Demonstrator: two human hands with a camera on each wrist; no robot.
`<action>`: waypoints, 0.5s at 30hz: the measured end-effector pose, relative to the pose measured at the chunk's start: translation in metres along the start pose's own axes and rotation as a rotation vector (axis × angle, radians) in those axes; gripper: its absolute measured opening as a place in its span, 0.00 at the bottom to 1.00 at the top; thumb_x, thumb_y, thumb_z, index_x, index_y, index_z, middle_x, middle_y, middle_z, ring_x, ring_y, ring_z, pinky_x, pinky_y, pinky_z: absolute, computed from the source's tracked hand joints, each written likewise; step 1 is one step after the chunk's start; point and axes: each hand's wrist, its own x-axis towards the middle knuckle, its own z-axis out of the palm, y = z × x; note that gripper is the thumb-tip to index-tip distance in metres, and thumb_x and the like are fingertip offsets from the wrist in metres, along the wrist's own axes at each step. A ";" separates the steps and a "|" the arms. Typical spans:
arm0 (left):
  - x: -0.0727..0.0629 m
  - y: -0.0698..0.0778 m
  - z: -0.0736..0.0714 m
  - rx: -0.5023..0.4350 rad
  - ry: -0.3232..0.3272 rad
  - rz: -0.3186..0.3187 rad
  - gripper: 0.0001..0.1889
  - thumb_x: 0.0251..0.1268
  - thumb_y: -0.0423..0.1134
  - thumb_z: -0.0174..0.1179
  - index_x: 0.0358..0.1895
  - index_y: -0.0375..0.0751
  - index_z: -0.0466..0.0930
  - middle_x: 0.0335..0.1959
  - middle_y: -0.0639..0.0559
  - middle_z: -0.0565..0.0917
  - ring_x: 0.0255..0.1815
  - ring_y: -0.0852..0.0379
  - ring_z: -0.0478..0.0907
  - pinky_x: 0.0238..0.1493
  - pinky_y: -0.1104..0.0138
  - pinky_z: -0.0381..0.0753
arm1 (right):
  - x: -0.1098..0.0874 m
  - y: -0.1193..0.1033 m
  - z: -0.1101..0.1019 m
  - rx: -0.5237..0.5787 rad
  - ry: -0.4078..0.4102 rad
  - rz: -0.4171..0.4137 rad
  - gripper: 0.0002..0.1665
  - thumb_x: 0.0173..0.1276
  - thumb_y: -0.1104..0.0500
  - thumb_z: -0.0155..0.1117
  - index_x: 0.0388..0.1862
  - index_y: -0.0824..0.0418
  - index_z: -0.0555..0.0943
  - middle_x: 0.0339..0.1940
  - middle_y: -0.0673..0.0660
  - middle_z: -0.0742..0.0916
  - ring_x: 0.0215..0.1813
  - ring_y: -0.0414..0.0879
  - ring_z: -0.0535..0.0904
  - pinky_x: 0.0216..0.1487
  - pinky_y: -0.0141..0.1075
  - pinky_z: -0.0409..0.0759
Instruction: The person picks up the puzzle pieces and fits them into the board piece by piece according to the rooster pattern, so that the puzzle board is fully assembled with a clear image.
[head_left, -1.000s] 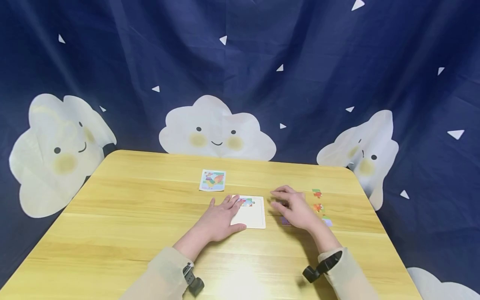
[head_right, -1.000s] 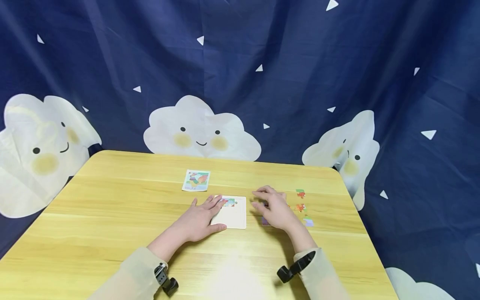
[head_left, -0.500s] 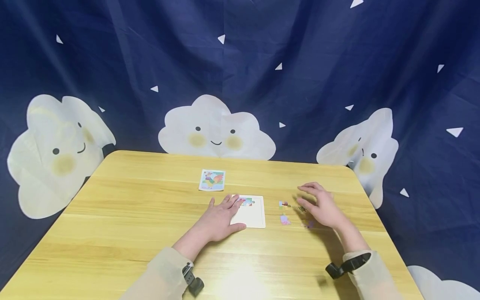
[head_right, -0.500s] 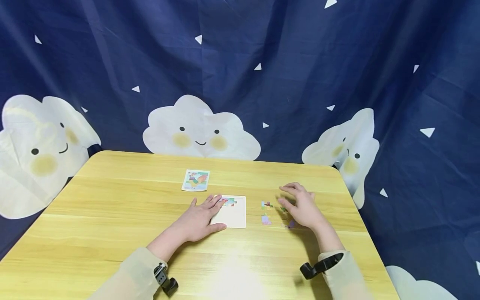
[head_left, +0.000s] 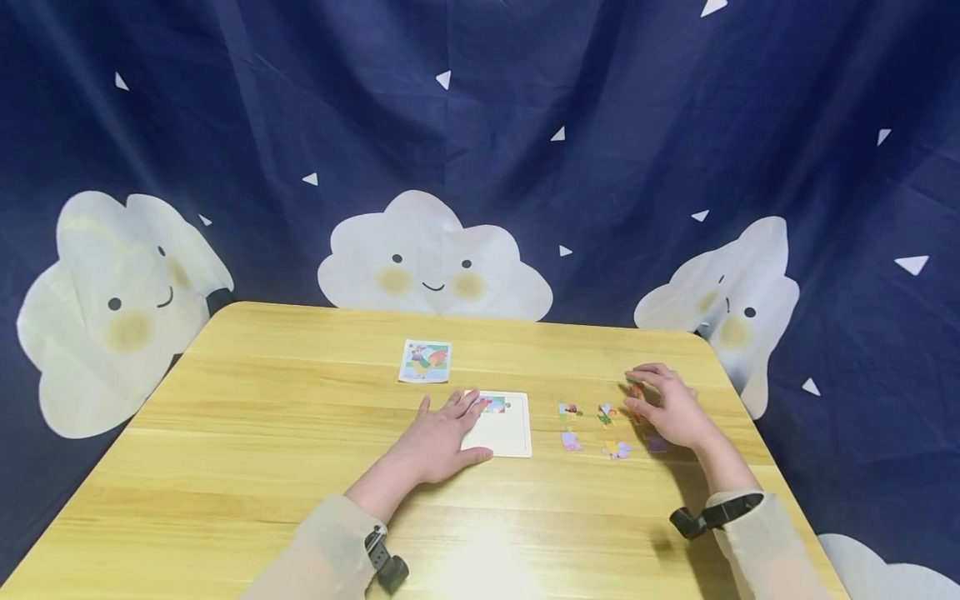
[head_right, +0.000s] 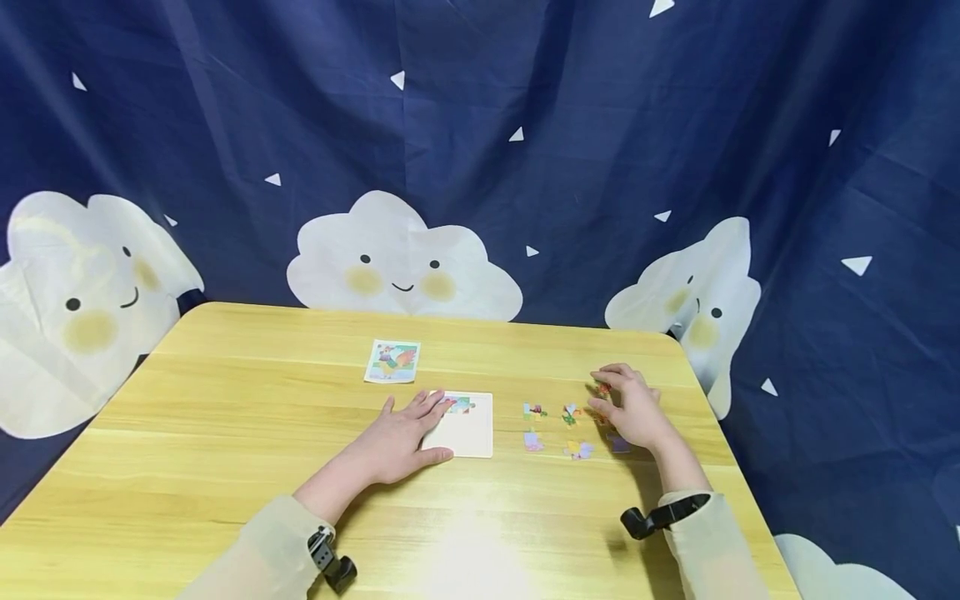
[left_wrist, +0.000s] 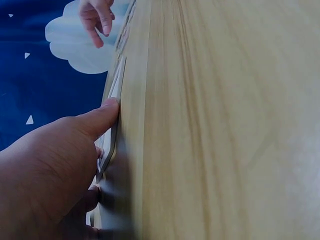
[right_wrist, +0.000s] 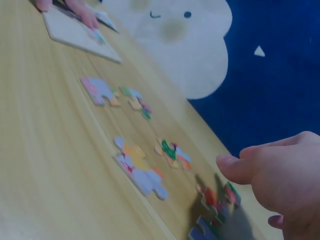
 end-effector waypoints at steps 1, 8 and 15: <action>0.000 0.000 0.000 -0.002 0.001 0.000 0.46 0.77 0.70 0.51 0.86 0.44 0.57 0.86 0.47 0.54 0.85 0.41 0.51 0.76 0.28 0.49 | 0.001 0.003 0.000 -0.007 -0.005 0.007 0.27 0.76 0.62 0.70 0.70 0.72 0.78 0.68 0.70 0.76 0.69 0.74 0.68 0.56 0.75 0.54; 0.000 0.000 -0.001 -0.013 0.001 0.003 0.46 0.77 0.70 0.51 0.86 0.45 0.57 0.86 0.47 0.54 0.85 0.41 0.51 0.76 0.28 0.48 | 0.009 0.018 -0.004 -0.044 -0.020 0.032 0.24 0.75 0.64 0.70 0.67 0.71 0.81 0.65 0.71 0.79 0.67 0.75 0.71 0.55 0.81 0.54; -0.001 0.002 -0.002 -0.020 -0.006 -0.009 0.46 0.76 0.70 0.52 0.86 0.45 0.57 0.86 0.47 0.54 0.85 0.41 0.51 0.76 0.28 0.47 | 0.014 0.026 -0.005 -0.041 -0.036 0.054 0.21 0.73 0.67 0.70 0.63 0.70 0.83 0.59 0.68 0.83 0.59 0.70 0.79 0.57 0.77 0.58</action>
